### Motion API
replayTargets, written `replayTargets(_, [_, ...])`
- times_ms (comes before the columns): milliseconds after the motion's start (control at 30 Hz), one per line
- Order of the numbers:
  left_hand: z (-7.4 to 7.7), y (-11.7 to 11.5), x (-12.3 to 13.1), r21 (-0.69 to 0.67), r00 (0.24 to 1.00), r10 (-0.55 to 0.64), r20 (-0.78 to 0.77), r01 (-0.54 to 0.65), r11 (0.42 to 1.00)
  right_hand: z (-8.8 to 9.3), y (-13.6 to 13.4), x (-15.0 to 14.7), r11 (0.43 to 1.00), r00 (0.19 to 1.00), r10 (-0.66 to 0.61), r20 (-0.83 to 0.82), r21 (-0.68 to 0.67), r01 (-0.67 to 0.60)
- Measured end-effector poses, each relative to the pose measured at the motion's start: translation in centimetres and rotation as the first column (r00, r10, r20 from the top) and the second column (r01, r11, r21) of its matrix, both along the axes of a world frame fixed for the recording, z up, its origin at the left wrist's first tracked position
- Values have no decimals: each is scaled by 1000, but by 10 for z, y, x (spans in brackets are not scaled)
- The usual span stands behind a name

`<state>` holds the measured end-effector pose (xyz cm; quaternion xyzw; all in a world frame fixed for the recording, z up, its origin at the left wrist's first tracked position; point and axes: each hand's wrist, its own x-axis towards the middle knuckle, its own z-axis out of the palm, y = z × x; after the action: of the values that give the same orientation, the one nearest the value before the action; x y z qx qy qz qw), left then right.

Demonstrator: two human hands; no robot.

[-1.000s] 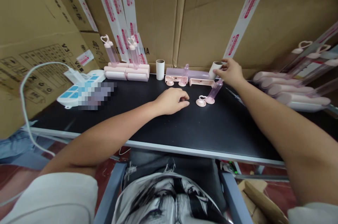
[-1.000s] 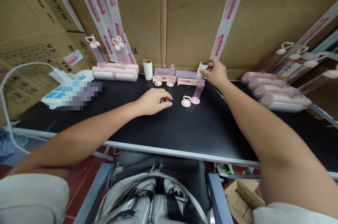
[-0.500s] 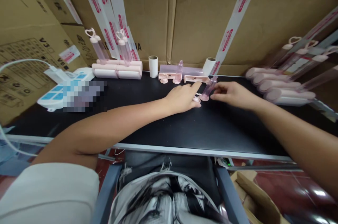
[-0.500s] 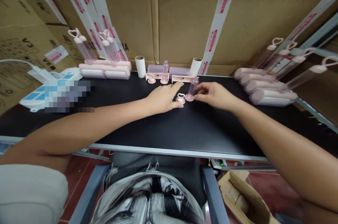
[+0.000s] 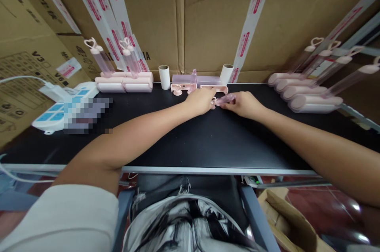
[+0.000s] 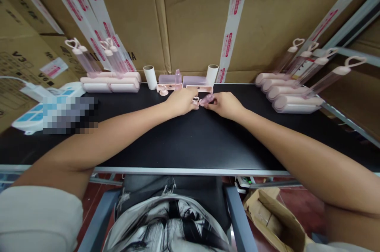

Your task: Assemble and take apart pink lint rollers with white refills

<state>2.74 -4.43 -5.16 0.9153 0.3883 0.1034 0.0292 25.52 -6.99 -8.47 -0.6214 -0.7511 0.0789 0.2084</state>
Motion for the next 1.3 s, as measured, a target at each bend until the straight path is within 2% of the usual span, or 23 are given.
replayTargets(67, [0,7,2,6,1000,10,4,-10,1000,-1,2,0,1000,1000,-12,-24,7,12])
replayTargets(133, [0,11,4,10,1000,22,9,-22,1000,-3,-2,0,997,999,39,-33,70,-37])
replayTargets(233, [-1,12,5,14,999,26,19,-27,1000,-4,-15,-1,956,985,158,65,241,-169])
replayTargets(300, [-1,14,6,14,1000,26,12,-26,1000,-4,-25,-2,905,949,270,159,295,-307])
replayTargets(400, [0,17,7,11,1000,21,-16,-21,1000,-3,-34,-5,789,816,514,266,226,-571])
replayTargets(433, [0,19,7,12,1000,22,-21,-22,1000,-2,-34,-6,755,772,568,285,193,-627])
replayTargets(500, [0,22,8,20,999,32,-24,-31,999,-2,-34,-7,729,739,611,284,161,-665])
replayTargets(567, [-1,25,9,37,999,46,-29,-45,998,0,-33,-7,746,762,604,233,173,-644])
replayTargets(633, [-2,28,11,49,998,59,-39,-57,997,3,-30,-5,802,833,535,138,228,-553])
replayTargets(733, [-2,31,14,63,997,55,-45,-52,997,9,-17,0,902,948,307,-77,342,-265])
replayTargets(800, [-2,33,16,72,998,44,-41,-40,997,13,-1,2,931,957,166,-237,358,-72])
replayTargets(867, [-1,36,18,78,998,47,-44,-44,996,13,17,3,945,930,94,-356,327,30])
replayTargets(1000, [2,43,21,77,996,65,-62,-60,995,5,41,-1,956,912,10,-409,271,112])
replayTargets(1200, [1,47,22,66,997,65,-45,-62,996,-2,37,-7,955,930,-4,-366,275,112])
replayTargets(1300, [-3,50,22,55,998,65,-5,-64,996,-4,37,-5,939,955,-17,-296,324,118])
